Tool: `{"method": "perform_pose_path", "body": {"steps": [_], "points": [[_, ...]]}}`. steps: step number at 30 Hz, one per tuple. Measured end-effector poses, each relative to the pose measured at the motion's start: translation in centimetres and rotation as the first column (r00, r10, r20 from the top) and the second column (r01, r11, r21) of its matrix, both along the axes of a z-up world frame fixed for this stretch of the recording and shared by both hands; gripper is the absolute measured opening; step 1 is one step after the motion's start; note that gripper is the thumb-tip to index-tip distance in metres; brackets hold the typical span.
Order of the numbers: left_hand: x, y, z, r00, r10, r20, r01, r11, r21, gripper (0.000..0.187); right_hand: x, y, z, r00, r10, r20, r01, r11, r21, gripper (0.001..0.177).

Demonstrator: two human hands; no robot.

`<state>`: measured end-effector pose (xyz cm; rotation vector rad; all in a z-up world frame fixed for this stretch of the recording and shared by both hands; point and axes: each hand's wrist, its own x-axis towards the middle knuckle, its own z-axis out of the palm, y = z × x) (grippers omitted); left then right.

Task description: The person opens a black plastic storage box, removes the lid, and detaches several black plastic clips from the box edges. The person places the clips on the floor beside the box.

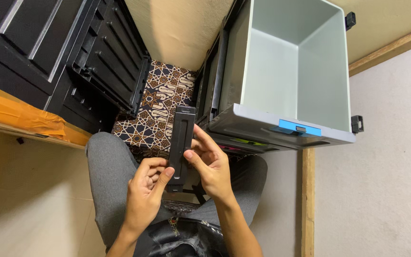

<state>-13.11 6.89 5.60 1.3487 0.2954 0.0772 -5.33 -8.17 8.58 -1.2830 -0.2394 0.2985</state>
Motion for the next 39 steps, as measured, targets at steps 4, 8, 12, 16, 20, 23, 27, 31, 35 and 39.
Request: {"method": "perform_pose_path", "body": {"steps": [4, 8, 12, 16, 20, 23, 27, 31, 35, 39], "points": [[0.0, -0.3, 0.1, 0.999, 0.032, 0.016, -0.031, 0.999, -0.040, 0.042, 0.0, 0.0, -0.4, 0.999, -0.031, -0.021, 0.032, 0.999, 0.034, 0.059], [0.2, -0.6, 0.6, 0.998, 0.064, -0.030, -0.055, 0.971, 0.234, 0.046, 0.0, 0.3, -0.9, 0.997, -0.081, 0.006, 0.080, 0.996, 0.031, 0.050], [0.6, -0.4, 1.1, 0.979, -0.020, 0.203, -0.062, 0.919, 0.390, 0.059, -0.4, 1.1, -0.9, 0.988, -0.133, 0.082, 0.138, 0.989, -0.059, 0.048], [0.7, 0.1, 0.6, 0.957, -0.058, 0.285, -0.076, 0.896, 0.437, 0.059, -0.7, 2.0, -0.5, 0.993, -0.107, 0.056, 0.116, 0.975, -0.191, 0.046], [0.8, 0.9, -1.2, 0.993, -0.045, 0.108, 0.050, 0.998, -0.042, 0.051, -0.3, 2.5, -0.4, 0.986, -0.068, 0.149, 0.111, 0.947, -0.302, 0.037], [1.1, 1.6, -2.6, 0.997, -0.076, 0.021, 0.079, 0.972, -0.221, 0.047, 0.2, 2.9, -0.9, 0.958, -0.071, 0.279, 0.175, 0.912, -0.370, 0.035], [1.5, 2.1, -4.0, 0.999, -0.054, -0.002, 0.052, 0.972, -0.230, 0.047, 0.8, 3.3, -2.4, 0.980, -0.056, 0.191, 0.132, 0.901, -0.412, 0.039], [2.1, 2.6, -4.6, 0.998, -0.060, -0.019, 0.054, 0.973, -0.223, 0.047, 1.0, 3.6, -4.0, 0.999, -0.042, 0.004, 0.040, 0.923, -0.384, 0.034], [2.9, 3.3, -5.7, 0.996, -0.079, -0.031, 0.070, 0.969, -0.235, 0.046, 1.4, 3.9, -5.6, 0.999, -0.034, -0.019, 0.025, 0.923, -0.384, 0.036], [4.1, 3.9, -8.3, 0.992, -0.081, -0.101, 0.058, 0.975, -0.214, 0.046, 2.2, 4.4, -8.1, 0.998, -0.021, -0.056, -0.004, 0.908, -0.419, 0.045]]}}
